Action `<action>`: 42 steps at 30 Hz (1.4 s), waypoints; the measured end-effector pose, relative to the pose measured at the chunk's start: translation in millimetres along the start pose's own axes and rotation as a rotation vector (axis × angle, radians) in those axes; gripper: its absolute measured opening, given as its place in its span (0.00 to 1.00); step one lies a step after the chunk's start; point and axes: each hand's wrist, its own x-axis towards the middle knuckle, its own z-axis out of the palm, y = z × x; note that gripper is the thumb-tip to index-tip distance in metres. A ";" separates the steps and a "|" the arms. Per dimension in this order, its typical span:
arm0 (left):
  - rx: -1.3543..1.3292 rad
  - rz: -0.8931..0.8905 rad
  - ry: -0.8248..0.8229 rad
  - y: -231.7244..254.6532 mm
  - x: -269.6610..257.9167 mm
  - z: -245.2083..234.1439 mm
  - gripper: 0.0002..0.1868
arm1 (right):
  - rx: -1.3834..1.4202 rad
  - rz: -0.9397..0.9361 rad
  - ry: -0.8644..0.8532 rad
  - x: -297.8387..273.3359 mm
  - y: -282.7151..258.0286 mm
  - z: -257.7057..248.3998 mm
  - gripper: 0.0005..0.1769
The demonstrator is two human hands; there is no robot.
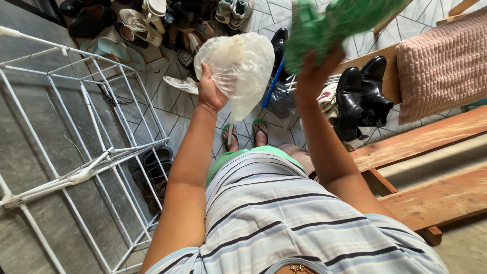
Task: The person wipes a black boot with a green cloth, then places it into a plastic bag and ties the bag. Later, the person removes a pair of white and blue sneakers from a plastic bag, wipes one sneaker with the green cloth, and places it on a wooden bench.
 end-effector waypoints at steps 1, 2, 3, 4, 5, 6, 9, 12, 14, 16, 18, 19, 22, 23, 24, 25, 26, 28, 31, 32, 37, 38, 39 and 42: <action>-0.019 -0.004 0.001 -2.1 3.4 -3.8 0.38 | -0.075 -0.043 -0.225 -10.0 2.0 13.3 0.18; -0.004 0.028 0.012 -2.6 6.7 -9.4 0.38 | -0.158 -0.051 -0.502 -21.7 8.5 24.8 0.18; 0.011 0.060 0.024 -2.4 12.0 -15.1 0.37 | -0.274 -0.004 -0.850 -33.2 17.1 33.7 0.18; 0.025 0.093 0.035 -2.5 17.2 -21.1 0.37 | -0.431 0.097 -1.185 -45.0 25.3 35.2 0.19; -0.018 0.089 0.035 -2.8 20.7 -27.3 0.37 | -0.569 0.157 -1.490 -55.4 30.8 30.1 0.20; -0.059 0.090 0.037 0.0 23.0 -33.8 0.38 | -0.664 -0.013 -1.672 -63.3 31.3 21.8 0.20; -0.040 0.236 0.126 2.7 39.7 -47.3 0.39 | -0.523 0.299 -1.582 -65.2 10.9 0.3 0.44; 0.008 0.351 0.384 -19.5 49.5 -66.1 0.43 | -0.206 0.522 -1.362 -69.2 -6.4 5.4 0.74; -0.019 0.391 0.472 -33.8 66.5 -66.4 0.46 | -0.018 0.427 -1.262 -87.6 -13.9 19.1 0.77; -0.098 0.414 0.460 -57.4 77.7 -59.6 0.47 | 0.070 0.462 -1.125 -114.0 -10.9 44.6 0.67; -0.013 0.378 0.510 -76.3 77.9 -49.9 0.45 | 0.061 0.622 -0.955 -137.0 5.0 79.6 0.45; 0.030 0.360 0.534 -81.6 75.2 -43.9 0.44 | 0.171 0.777 -0.878 -142.1 20.0 88.8 0.36; 1.192 0.434 0.759 -83.9 53.1 -25.6 0.38 | 0.440 1.192 -0.662 -132.1 61.8 91.5 0.19; 1.433 0.401 0.653 -75.5 38.3 -24.0 0.34 | 0.482 1.309 -0.612 -121.0 73.8 81.8 0.14; 1.669 0.366 0.534 -57.7 20.2 -25.1 0.30 | 0.465 1.402 -0.634 -106.5 83.2 72.6 0.12; 1.900 0.327 0.403 -42.3 3.8 -24.3 0.27 | 0.447 1.495 -0.653 -93.8 90.0 63.0 0.11; 2.112 0.559 0.307 -31.9 -11.6 -21.7 0.25 | 0.538 1.473 -0.681 -87.6 94.1 50.2 0.08; 2.484 1.064 0.052 -17.1 -33.9 -9.2 0.26 | 0.721 1.419 -0.731 -74.7 103.5 27.8 0.04; 2.526 1.342 -0.095 -18.8 -42.9 24.4 0.43 | 0.780 1.357 -0.828 -66.2 102.9 19.6 0.06; 2.518 1.275 -0.086 -21.0 -41.7 33.6 0.46 | 0.793 1.381 -0.849 -64.9 98.3 17.9 0.06; 2.804 1.129 0.205 -36.5 5.0 17.9 0.47 | 1.119 1.495 -0.955 -53.0 60.9 6.9 0.13; 2.667 0.903 0.174 -37.6 16.5 0.6 0.43 | 1.137 1.371 -1.030 -49.9 57.6 2.8 0.18; 2.517 0.692 0.146 -34.8 26.6 -19.1 0.39 | 1.151 1.245 -1.101 -46.0 57.8 -1.6 0.24; 1.974 0.442 0.168 -19.1 42.5 -65.1 0.20 | 1.075 1.000 -1.179 -39.1 71.4 -9.6 0.30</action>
